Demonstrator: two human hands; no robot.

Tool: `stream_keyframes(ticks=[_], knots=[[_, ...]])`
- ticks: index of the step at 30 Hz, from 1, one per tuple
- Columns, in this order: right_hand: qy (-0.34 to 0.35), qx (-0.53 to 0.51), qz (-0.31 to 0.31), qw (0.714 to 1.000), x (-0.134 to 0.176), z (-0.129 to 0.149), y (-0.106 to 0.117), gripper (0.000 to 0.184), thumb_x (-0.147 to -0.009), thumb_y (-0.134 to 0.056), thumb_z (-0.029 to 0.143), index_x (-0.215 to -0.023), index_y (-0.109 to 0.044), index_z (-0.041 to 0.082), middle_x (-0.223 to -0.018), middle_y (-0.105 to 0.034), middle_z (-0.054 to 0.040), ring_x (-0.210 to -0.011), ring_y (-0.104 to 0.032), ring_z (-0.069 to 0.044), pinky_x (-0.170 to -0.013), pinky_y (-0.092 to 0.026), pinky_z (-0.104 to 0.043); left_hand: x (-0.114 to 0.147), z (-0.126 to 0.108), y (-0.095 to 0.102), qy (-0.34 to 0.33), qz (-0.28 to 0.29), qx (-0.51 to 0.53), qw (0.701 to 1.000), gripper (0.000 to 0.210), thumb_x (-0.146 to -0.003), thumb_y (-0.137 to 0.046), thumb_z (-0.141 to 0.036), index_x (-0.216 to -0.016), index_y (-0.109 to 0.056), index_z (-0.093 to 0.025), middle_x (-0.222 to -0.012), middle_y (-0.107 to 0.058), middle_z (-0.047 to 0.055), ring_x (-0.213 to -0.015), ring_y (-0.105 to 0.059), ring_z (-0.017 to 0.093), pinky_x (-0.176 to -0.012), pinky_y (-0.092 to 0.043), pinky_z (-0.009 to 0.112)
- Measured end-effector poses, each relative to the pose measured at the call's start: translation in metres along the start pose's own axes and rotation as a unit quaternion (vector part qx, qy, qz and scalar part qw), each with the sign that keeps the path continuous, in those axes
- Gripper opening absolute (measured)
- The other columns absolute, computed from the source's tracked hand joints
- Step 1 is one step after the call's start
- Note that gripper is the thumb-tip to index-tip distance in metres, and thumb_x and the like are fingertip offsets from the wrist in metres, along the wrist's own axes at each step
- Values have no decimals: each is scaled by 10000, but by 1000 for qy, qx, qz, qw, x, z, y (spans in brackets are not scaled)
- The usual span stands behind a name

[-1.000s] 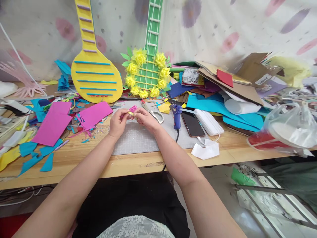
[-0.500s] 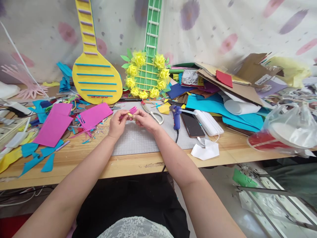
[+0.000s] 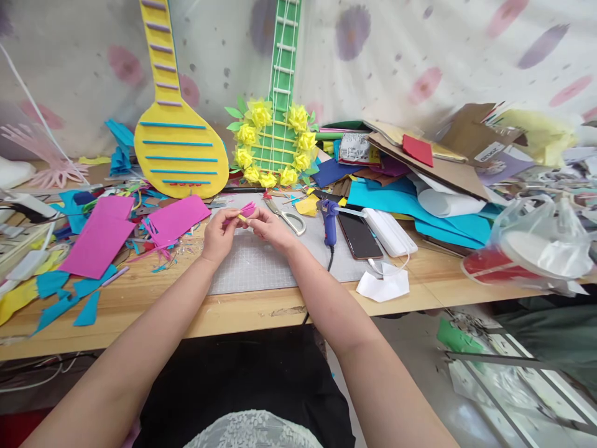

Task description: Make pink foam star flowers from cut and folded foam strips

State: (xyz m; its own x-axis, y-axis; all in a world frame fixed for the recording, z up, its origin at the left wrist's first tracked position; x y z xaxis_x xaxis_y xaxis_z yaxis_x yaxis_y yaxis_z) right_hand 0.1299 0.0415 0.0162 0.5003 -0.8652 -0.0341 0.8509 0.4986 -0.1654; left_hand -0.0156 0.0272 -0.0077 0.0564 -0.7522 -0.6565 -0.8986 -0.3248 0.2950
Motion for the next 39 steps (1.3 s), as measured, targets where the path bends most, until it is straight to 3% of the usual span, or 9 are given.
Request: stream_keyframes(ticks=[9,15,18,22,28,34,39], knots=[[26,44,-37,998,-4,-1,-3,338,-662,-659,423,-686,-410,196,-643,-569,58,-443,-282,-21,-428,-202,-186,0,-2,1,1,2,-1,1000,112,-866,-518,-265,-917,-589,-194,-967,-648,45,-791,-634,111,-696,-549,253],[-6,9,-17,1000,-2,-1,-4,305,-710,-603,450,-734,-413,212,-700,-597,50,-409,-342,-26,-394,-174,-189,0,1,1,40,-2,27,999,106,-859,-518,-239,-936,-573,-192,-919,-645,37,-713,-635,102,-699,-550,266],[5,23,0,1000,-4,-2,-3,308,-700,-634,453,-788,-464,212,-773,-628,22,-448,-395,-43,-407,-232,-197,0,1,2,65,-8,21,998,149,-841,-533,-228,-978,-575,-185,-987,-630,61,-751,-633,111,-659,-553,248],[71,82,-69,992,-11,-8,1,340,-626,-712,454,-743,-520,199,-757,-603,14,-591,-481,-77,-525,-363,-213,0,-6,5,60,-37,-45,997,263,-838,-537,-261,-1086,-586,-188,-1179,-538,109,-749,-597,100,-541,-519,203],[96,153,-88,980,-13,-13,2,295,-652,-692,447,-722,-564,190,-707,-576,17,-636,-483,-96,-601,-383,-238,-1,-18,8,8,-24,-111,994,191,-840,-559,-293,-950,-681,-196,-941,-624,64,-830,-601,142,-606,-514,229],[106,174,-100,974,-13,-16,1,254,-691,-662,419,-745,-582,184,-705,-588,20,-611,-471,-87,-592,-372,-232,-1,-19,8,-28,-47,-170,984,165,-843,-553,-268,-874,-699,-199,-867,-655,49,-802,-612,148,-667,-499,259],[99,176,-114,973,-14,-16,-2,233,-702,-662,399,-731,-568,187,-720,-601,15,-603,-477,-86,-581,-371,-229,-5,-11,6,1,-72,-180,981,148,-822,-566,-264,-789,-685,-183,-793,-635,45,-696,-584,137,-629,-482,259]])
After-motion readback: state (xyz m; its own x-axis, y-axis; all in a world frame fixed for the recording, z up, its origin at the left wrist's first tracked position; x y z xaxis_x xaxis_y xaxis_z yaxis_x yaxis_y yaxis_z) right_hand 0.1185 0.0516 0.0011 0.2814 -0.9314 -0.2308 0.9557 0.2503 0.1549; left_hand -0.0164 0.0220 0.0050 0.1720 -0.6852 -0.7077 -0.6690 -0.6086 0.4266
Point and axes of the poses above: each hand's wrist, its own x-axis away from the middle knuckle, its own y-axis out of the back of the hand, z = x × y, the point moved 2 cm from there along -x, towards the middle knuckle
